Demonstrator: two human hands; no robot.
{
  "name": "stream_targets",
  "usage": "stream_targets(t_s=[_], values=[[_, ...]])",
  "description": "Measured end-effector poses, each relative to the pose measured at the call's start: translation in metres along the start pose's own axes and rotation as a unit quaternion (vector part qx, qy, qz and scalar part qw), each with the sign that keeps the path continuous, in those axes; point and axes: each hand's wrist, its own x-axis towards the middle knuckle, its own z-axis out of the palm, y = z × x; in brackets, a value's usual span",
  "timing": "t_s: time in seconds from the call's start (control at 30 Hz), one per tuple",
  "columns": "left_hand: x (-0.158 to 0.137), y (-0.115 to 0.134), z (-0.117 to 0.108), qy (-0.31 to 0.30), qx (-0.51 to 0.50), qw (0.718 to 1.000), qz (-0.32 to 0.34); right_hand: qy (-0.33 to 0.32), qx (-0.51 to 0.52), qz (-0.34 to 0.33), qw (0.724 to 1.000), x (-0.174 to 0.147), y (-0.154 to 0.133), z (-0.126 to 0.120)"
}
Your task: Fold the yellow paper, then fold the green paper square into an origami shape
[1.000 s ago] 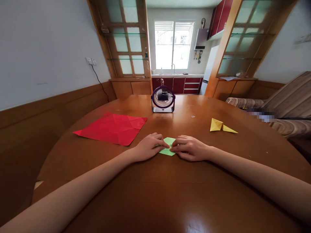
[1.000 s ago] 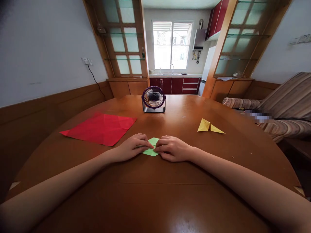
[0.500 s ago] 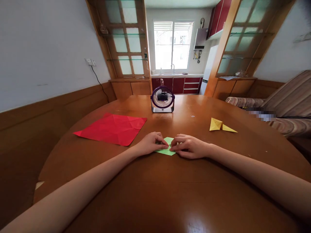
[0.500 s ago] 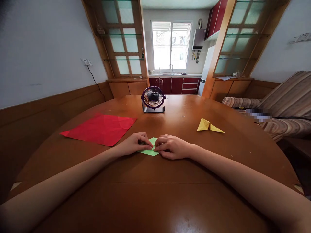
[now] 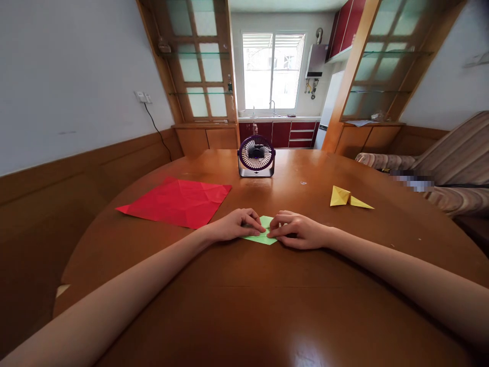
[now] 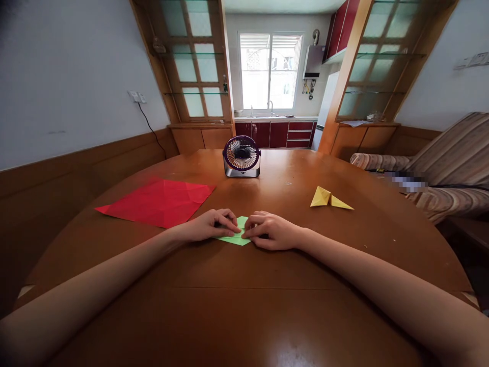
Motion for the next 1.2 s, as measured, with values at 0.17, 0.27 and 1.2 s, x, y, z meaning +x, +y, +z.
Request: stream_targets(t_s=[0.17, 0.27, 1.2], values=[[-0.002, -0.002, -0.004, -0.027, 0.024, 0.999, 0.019, 0.005, 0.002, -0.008, 1.000, -0.002, 0.004, 0.002], [-0.003, -0.004, -0.007, -0.050, 0.042, 0.997, 0.032, 0.004, 0.004, -0.007, 1.000, -0.003, 0.005, 0.002], [-0.016, 0.009, 0.002, 0.028, 0.305, 0.936, 0.174, 0.051, -0.048, -0.021, 0.997, -0.004, 0.001, 0.006]])
